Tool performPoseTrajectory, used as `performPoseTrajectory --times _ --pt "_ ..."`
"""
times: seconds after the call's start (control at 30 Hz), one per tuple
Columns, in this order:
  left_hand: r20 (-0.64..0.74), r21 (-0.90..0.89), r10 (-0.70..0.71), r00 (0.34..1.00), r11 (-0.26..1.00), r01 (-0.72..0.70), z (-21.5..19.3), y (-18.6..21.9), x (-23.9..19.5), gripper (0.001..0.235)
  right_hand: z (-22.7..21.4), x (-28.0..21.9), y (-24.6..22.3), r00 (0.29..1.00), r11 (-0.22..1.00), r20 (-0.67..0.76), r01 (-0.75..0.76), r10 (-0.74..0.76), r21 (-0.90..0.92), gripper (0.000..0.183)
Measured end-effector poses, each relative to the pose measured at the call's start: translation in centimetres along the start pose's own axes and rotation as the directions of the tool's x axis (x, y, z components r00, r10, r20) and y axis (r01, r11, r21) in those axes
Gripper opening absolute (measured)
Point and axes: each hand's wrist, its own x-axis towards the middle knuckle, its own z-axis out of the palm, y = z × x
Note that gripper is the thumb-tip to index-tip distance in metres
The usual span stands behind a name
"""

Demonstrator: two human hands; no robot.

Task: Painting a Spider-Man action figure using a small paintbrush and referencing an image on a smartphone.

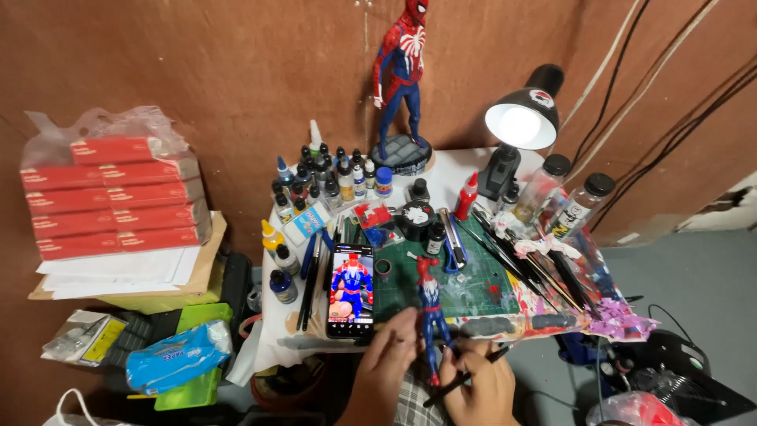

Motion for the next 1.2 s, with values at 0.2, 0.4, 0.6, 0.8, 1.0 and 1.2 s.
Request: performPoseTrajectory --times 0.2,0.4,0.6,0.8,1.0,1.2 --pt "0.235 -0.038 0.015 0.972 0.999 -0.007 1.4 -2.9 3.5 0.034 -1.7 -0.5 -0.2 0.998 0.999 0.059 0.010 -0.013 0.044 0.022" --pt "0.250 0.114 0.196 0.948 0.967 -0.229 1.3 -3.7 7.1 0.032 -2.5 -1.5 5.3 0.977 0.930 -0.153 -0.087 0.149 0.357 0.047" --pt "0.319 0.255 0.387 0.865 0.844 -0.471 2.4 -1.7 9.0 0.027 -3.8 2.9 9.6 0.765 0.705 0.055 -0.617 0.642 0.351 0.031" --pt "0.246 0.344 0.215 0.945 0.892 -0.292 3.3 -0.6 9.0 0.027 -2.2 4.1 11.3 0.682 0.575 0.101 -0.679 0.725 0.456 0.013" --pt "0.253 0.293 0.260 0.932 0.897 -0.330 2.9 -0.9 8.8 0.027 -1.6 4.3 11.8 0.625 0.564 0.051 -0.734 0.779 0.378 0.010" --pt "0.269 0.274 0.266 0.926 0.900 -0.338 2.9 -0.7 8.7 0.028 -1.8 4.9 11.4 0.675 0.659 0.033 -0.728 0.737 0.190 0.012"
